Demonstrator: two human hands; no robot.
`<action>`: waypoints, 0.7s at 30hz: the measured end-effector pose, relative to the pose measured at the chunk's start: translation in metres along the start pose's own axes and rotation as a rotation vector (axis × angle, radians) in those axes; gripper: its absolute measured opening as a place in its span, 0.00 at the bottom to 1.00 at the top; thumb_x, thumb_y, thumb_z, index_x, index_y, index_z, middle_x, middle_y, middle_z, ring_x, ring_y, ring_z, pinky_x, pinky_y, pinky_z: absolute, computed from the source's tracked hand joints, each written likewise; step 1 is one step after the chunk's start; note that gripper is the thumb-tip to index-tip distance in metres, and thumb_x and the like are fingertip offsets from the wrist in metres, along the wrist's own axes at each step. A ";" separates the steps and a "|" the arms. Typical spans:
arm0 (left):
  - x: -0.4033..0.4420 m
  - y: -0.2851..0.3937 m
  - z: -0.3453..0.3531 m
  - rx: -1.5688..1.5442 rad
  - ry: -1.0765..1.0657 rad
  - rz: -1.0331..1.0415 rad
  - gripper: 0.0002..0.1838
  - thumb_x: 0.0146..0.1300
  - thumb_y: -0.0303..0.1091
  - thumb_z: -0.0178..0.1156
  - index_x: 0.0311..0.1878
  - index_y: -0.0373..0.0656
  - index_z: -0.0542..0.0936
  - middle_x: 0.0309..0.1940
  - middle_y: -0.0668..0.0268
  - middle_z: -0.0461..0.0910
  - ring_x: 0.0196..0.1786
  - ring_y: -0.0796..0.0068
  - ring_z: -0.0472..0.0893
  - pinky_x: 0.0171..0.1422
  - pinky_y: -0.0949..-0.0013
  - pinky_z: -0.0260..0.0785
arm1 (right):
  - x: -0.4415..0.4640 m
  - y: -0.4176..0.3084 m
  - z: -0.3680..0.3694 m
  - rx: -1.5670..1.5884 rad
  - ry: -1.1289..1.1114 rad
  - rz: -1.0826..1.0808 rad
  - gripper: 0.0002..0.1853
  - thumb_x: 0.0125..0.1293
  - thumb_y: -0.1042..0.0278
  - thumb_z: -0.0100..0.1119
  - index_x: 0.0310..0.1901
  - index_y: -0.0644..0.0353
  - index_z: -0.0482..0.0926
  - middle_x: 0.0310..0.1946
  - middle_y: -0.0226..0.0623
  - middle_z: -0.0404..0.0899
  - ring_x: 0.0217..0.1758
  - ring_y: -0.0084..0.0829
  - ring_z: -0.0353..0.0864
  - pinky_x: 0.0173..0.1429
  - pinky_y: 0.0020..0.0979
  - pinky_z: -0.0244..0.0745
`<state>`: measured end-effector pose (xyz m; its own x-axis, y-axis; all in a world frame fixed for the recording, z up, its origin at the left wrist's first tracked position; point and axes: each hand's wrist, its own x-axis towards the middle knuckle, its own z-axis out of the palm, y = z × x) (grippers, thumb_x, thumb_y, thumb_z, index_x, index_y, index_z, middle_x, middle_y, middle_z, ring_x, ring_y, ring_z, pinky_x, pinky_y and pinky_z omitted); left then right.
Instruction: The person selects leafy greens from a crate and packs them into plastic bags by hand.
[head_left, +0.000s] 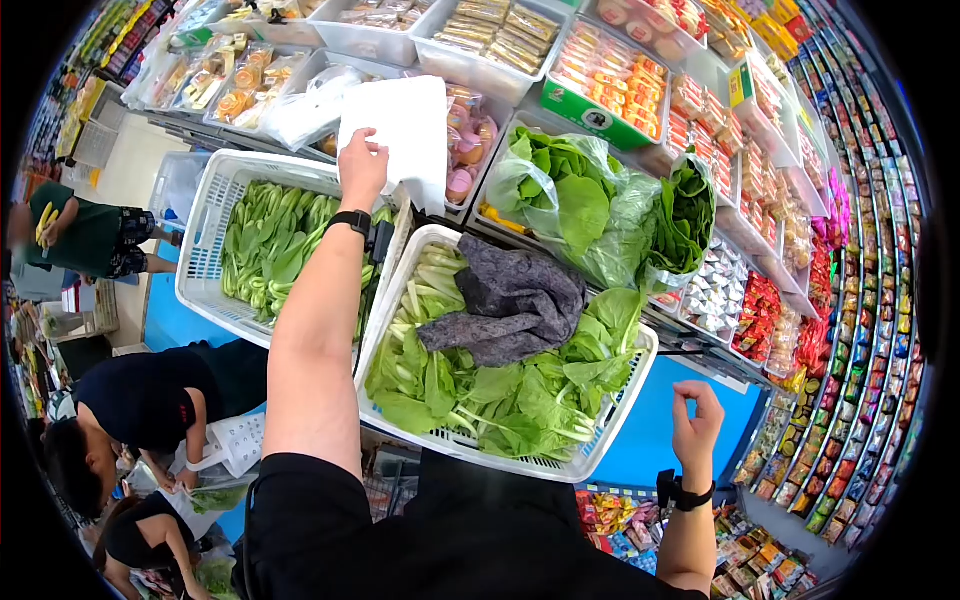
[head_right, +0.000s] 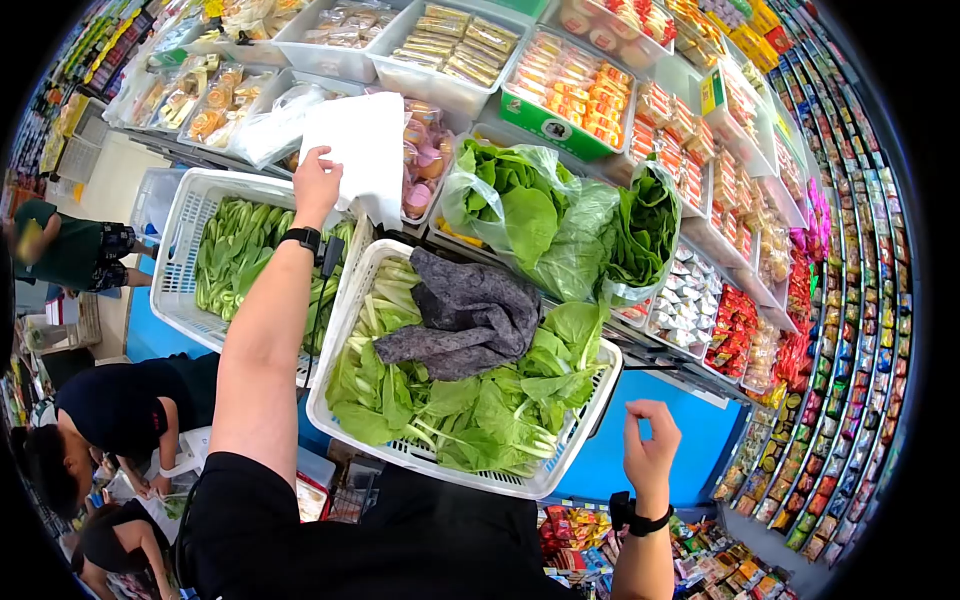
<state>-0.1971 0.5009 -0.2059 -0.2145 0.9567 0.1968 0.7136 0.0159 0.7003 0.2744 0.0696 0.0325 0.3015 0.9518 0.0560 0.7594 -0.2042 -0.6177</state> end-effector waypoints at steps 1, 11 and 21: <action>-0.001 0.003 -0.002 -0.031 -0.046 -0.071 0.23 0.65 0.37 0.72 0.62 0.43 0.84 0.40 0.56 0.91 0.44 0.57 0.89 0.53 0.57 0.80 | 0.008 -0.010 0.005 -0.005 -0.029 -0.060 0.05 0.67 0.85 0.64 0.42 0.66 0.83 0.38 0.42 0.86 0.41 0.37 0.87 0.48 0.32 0.80; -0.007 -0.002 -0.030 -0.021 -0.041 0.000 0.17 0.62 0.40 0.73 0.47 0.39 0.84 0.39 0.51 0.86 0.41 0.48 0.85 0.51 0.56 0.77 | 0.026 -0.054 0.046 0.021 -0.177 -0.191 0.07 0.64 0.85 0.65 0.42 0.66 0.84 0.40 0.44 0.87 0.44 0.41 0.88 0.52 0.34 0.80; -0.026 0.014 -0.048 -0.147 -0.241 -0.041 0.17 0.62 0.39 0.72 0.48 0.37 0.85 0.45 0.50 0.87 0.46 0.51 0.86 0.53 0.56 0.77 | 0.065 -0.095 0.096 0.096 -0.227 -0.276 0.10 0.64 0.80 0.70 0.47 0.62 0.85 0.44 0.44 0.88 0.48 0.45 0.87 0.53 0.37 0.81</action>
<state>-0.2138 0.4621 -0.1680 -0.0636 0.9979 0.0100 0.5993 0.0302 0.8000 0.1664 0.1728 0.0201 -0.0512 0.9968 0.0619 0.7332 0.0795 -0.6754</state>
